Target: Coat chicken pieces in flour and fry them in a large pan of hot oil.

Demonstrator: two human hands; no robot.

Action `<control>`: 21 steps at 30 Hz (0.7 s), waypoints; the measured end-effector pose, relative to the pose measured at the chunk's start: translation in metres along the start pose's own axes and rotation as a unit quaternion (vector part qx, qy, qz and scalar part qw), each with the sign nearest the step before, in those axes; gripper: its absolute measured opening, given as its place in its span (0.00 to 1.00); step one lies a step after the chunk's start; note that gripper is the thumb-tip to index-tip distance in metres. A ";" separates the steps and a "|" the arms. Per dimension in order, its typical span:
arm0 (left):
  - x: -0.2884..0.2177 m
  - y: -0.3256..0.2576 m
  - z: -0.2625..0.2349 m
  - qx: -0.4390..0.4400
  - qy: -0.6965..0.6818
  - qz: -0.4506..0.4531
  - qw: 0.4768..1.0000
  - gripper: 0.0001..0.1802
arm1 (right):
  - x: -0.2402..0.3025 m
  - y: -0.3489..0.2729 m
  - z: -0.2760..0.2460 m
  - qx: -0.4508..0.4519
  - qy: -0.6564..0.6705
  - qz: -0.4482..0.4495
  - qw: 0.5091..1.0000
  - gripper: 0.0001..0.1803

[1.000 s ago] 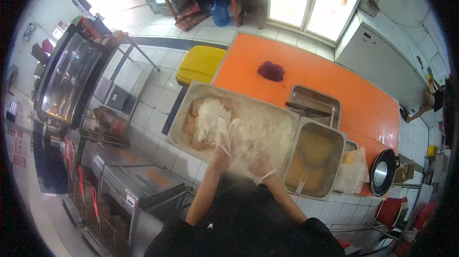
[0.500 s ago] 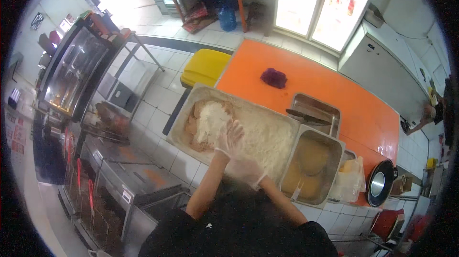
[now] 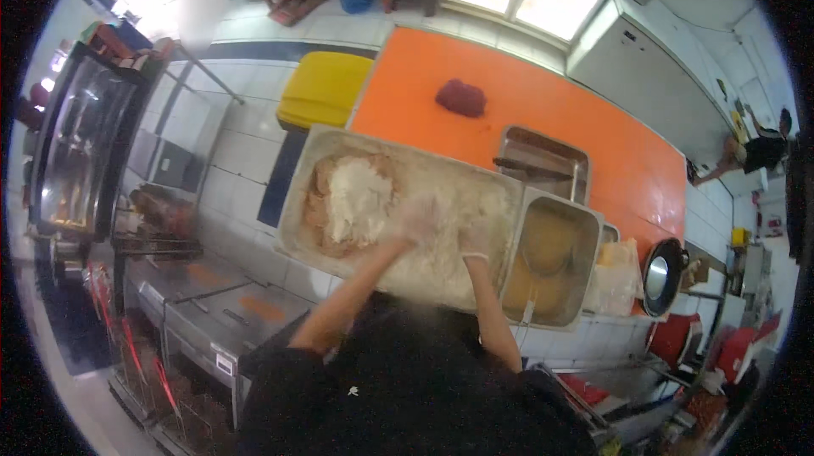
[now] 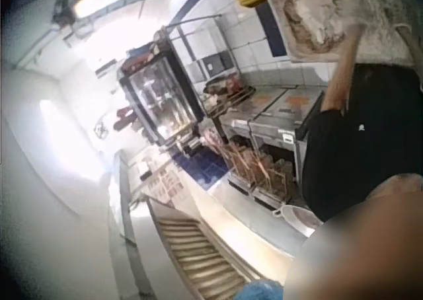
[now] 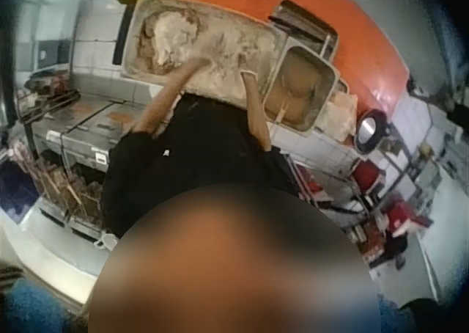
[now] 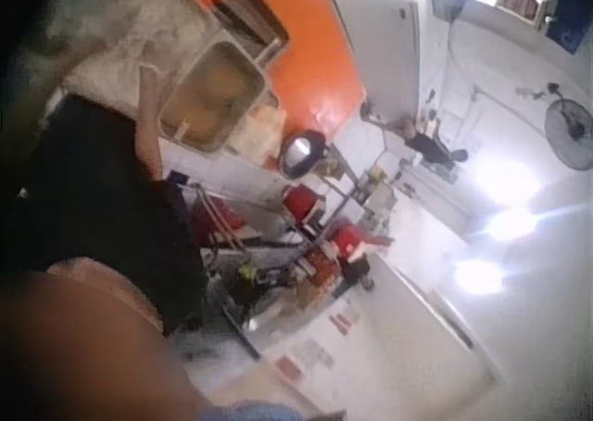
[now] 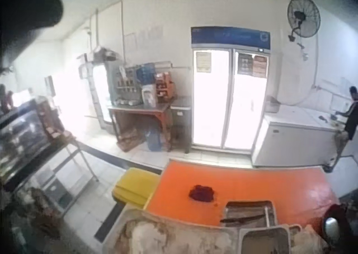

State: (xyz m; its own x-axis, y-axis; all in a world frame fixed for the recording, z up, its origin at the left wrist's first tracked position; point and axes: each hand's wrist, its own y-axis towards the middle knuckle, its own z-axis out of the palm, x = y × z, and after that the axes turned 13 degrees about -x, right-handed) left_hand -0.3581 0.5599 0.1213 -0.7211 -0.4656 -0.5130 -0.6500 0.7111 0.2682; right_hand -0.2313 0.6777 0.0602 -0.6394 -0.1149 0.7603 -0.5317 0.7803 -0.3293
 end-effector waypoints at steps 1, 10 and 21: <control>0.002 0.027 -0.008 0.032 -0.156 -0.019 0.987 0.12 | 0.001 0.001 0.000 -0.070 -0.181 -0.123 0.973 0.27; 0.059 -0.030 0.094 0.219 0.138 0.244 0.934 0.13 | 0.015 -0.047 0.009 0.032 -0.353 -0.125 0.927 0.24; 0.044 -0.070 0.031 0.408 0.013 0.105 0.907 0.12 | 0.010 -0.089 0.049 0.079 -0.039 0.005 0.996 0.23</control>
State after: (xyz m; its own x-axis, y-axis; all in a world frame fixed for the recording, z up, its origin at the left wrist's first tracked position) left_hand -0.3368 0.5056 0.0540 -0.8208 -0.2793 -0.4983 -0.1110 0.9337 -0.3405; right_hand -0.2171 0.5767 0.0695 -0.6826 -0.1599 0.7131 -0.6025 0.6755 -0.4252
